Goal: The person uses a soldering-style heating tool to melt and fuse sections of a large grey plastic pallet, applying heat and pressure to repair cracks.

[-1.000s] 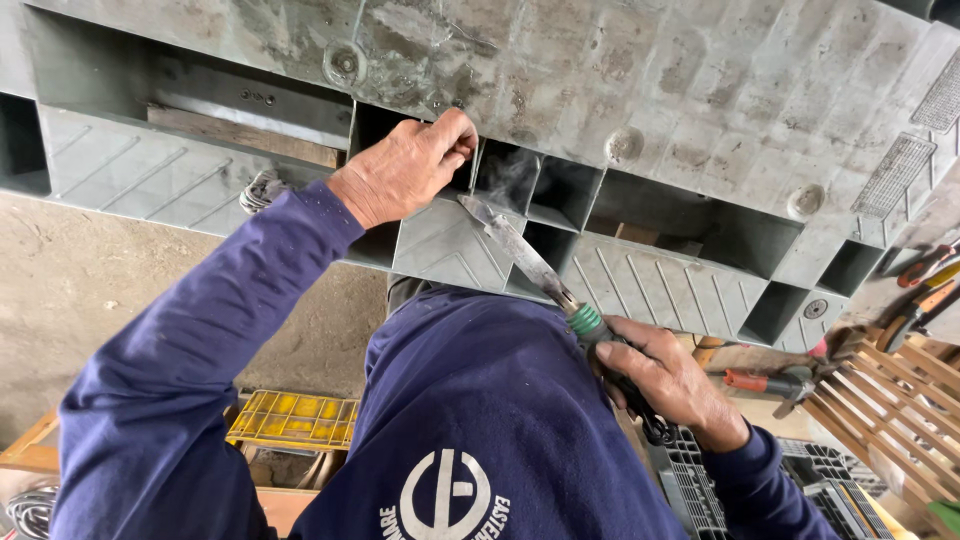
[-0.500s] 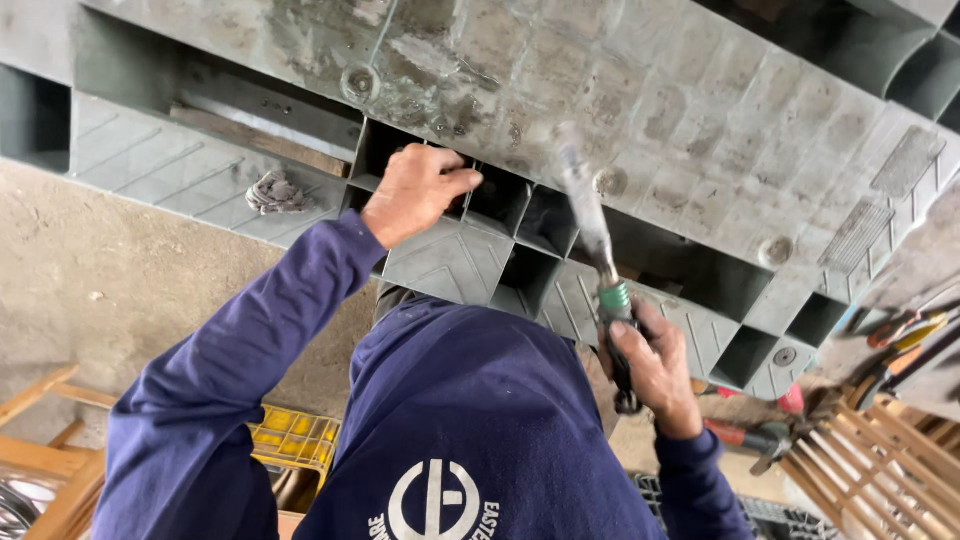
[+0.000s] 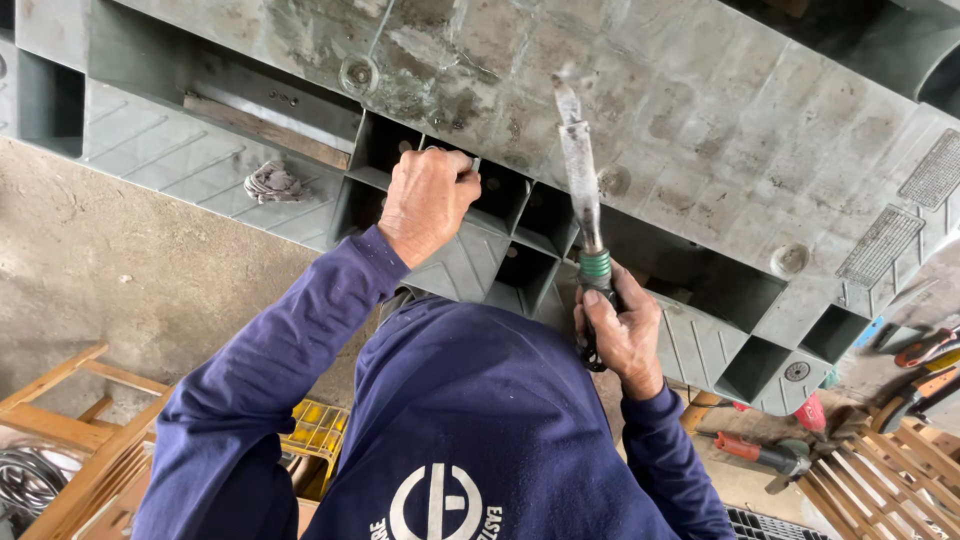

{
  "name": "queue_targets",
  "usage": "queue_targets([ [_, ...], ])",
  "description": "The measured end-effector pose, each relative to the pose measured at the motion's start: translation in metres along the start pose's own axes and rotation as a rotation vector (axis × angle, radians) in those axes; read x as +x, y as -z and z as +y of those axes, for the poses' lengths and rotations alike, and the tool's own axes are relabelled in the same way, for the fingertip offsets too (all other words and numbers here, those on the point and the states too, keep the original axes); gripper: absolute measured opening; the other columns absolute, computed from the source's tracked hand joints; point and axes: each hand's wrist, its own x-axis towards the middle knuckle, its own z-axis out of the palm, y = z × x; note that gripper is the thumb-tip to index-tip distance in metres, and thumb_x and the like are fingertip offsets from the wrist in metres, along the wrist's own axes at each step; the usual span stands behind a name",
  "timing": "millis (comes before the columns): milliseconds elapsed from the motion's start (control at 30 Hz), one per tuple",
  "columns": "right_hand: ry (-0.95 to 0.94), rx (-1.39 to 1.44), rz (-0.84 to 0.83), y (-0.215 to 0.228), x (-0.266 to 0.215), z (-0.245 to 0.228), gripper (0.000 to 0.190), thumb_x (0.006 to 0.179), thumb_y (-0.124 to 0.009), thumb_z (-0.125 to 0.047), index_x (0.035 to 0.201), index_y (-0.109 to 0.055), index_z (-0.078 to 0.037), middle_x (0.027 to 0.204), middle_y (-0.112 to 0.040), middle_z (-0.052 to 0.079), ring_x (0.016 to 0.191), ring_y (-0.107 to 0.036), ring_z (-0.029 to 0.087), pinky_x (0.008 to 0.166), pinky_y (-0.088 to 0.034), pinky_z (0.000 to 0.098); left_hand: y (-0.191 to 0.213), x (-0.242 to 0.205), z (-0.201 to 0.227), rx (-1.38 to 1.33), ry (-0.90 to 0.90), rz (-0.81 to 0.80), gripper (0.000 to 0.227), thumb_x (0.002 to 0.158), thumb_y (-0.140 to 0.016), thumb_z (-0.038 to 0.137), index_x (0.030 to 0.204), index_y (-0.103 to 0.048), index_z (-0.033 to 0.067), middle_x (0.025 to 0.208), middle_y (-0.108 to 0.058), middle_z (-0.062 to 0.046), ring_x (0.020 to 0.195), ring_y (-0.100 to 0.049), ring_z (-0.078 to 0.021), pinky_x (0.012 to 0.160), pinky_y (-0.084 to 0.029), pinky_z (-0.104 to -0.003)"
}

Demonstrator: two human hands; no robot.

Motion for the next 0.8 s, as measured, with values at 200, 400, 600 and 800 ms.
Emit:
queue_targets([
  [200, 0.043, 0.010, -0.058, -0.010, 0.016, -0.007, 0.048, 0.096, -0.059, -0.008, 0.141, -0.054, 0.009, 0.087, -0.066, 0.005, 0.062, -0.061, 0.009, 0.054, -0.051, 0.0246, -0.005, -0.002, 0.005, 0.062, 0.102, -0.004, 0.022, 0.088, -0.070, 0.012, 0.073, -0.066, -0.0025, 0.075, -0.067, -0.022, 0.073, -0.066, -0.0417, 0.067, -0.054, -0.049],
  [400, 0.044, -0.021, -0.067, -0.009, 0.019, -0.006, 0.048, 0.096, -0.059, -0.007, 0.141, -0.054, 0.009, 0.086, -0.067, 0.006, 0.063, -0.062, 0.009, 0.055, -0.052, 0.0248, 0.000, 0.003, -0.003, 0.047, 0.077, -0.064, 0.027, 0.090, -0.072, 0.013, 0.070, -0.068, -0.0030, 0.074, -0.066, -0.023, 0.073, -0.066, -0.0425, 0.069, -0.055, -0.048],
  [600, 0.076, -0.022, -0.068, -0.007, 0.019, -0.004, 0.048, 0.096, -0.059, -0.007, 0.141, -0.054, 0.010, 0.087, -0.067, 0.006, 0.063, -0.062, 0.009, 0.056, -0.052, 0.0251, 0.009, 0.018, -0.018, 0.066, 0.001, -0.237, 0.021, 0.088, -0.076, 0.021, 0.081, -0.079, 0.0015, 0.071, -0.069, -0.016, 0.065, -0.069, -0.0353, 0.067, -0.055, -0.043],
  [800, 0.078, -0.007, -0.051, -0.007, 0.019, -0.008, 0.047, 0.097, -0.059, -0.008, 0.141, -0.055, 0.009, 0.086, -0.066, 0.006, 0.063, -0.062, 0.010, 0.056, -0.052, 0.0253, 0.006, 0.024, -0.032, 0.153, -0.098, -0.345, 0.018, 0.095, -0.068, 0.015, 0.094, -0.078, 0.0002, 0.073, -0.072, -0.009, 0.060, -0.072, -0.0214, 0.067, -0.056, -0.037],
])
